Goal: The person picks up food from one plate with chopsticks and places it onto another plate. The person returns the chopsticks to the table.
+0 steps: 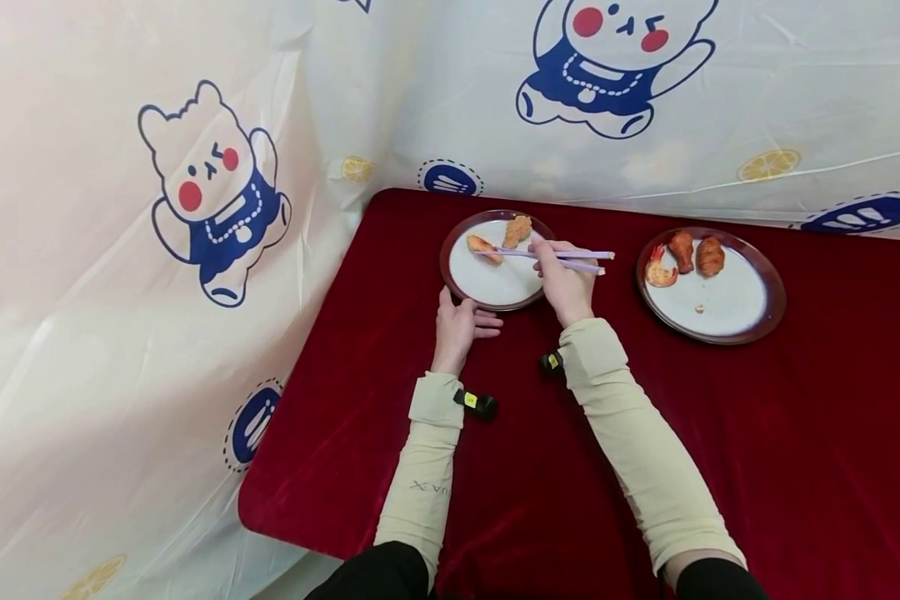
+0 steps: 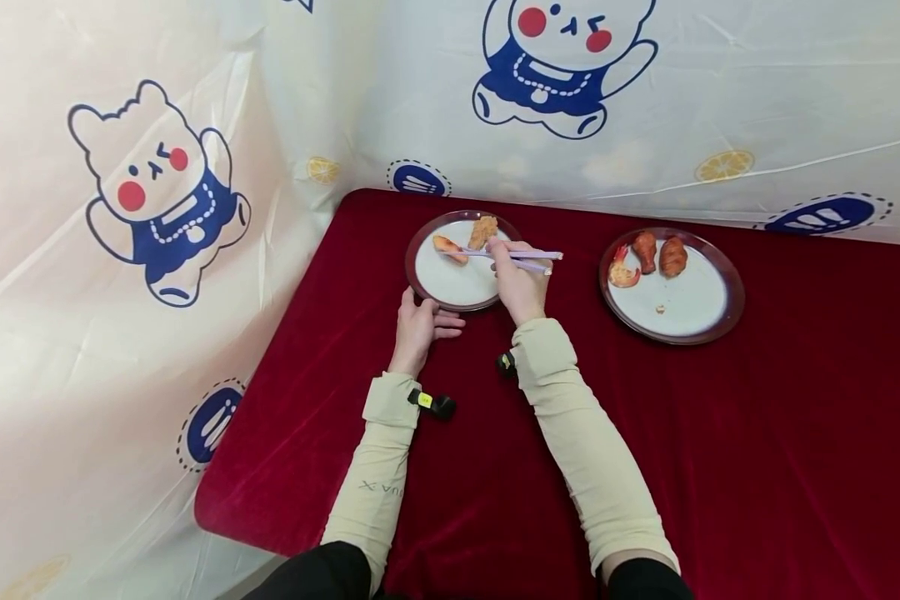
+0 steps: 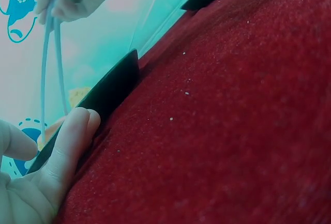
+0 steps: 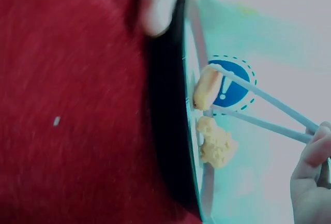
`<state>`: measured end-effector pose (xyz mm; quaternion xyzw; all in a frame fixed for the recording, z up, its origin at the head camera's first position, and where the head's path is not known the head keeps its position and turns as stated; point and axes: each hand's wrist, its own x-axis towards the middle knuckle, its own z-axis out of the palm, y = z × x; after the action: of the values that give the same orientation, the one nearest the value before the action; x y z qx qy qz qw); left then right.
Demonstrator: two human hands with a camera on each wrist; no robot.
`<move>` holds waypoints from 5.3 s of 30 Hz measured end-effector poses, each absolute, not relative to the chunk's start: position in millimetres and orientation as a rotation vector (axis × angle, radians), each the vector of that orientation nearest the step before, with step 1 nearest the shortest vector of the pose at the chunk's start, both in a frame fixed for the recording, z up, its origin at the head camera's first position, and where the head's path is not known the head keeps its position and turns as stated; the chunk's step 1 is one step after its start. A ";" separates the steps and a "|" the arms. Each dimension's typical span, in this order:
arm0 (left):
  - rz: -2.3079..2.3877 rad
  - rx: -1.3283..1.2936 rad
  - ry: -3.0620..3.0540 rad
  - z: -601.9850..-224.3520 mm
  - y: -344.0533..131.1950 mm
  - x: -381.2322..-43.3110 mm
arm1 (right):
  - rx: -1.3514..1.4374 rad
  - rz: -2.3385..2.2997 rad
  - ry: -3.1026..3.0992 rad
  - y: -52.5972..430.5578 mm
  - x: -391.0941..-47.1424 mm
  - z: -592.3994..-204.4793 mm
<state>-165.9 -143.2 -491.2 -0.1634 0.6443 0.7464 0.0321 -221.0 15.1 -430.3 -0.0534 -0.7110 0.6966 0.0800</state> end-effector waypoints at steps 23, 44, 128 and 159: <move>2.283 -0.500 1.944 -486.8 -146.2 -167.4 | -0.204 2.104 -2.021 -4.1 -204.5 -428.8; 2.298 -0.507 1.980 -486.0 -143.3 -165.0 | -0.618 2.596 -1.611 -13.6 -221.0 -437.1; 2.321 -0.447 1.900 -475.2 -145.6 -161.8 | 1.042 1.464 -2.369 7.0 -201.9 -405.3; 2.318 -0.507 1.988 -489.3 -142.6 -164.7 | -0.457 2.686 -1.527 36.6 -198.4 -451.9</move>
<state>-164.7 -142.6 -489.3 -0.1636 0.6421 0.7486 0.0228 -198.4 36.6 -451.9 -0.1464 -0.4888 0.8600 0.0093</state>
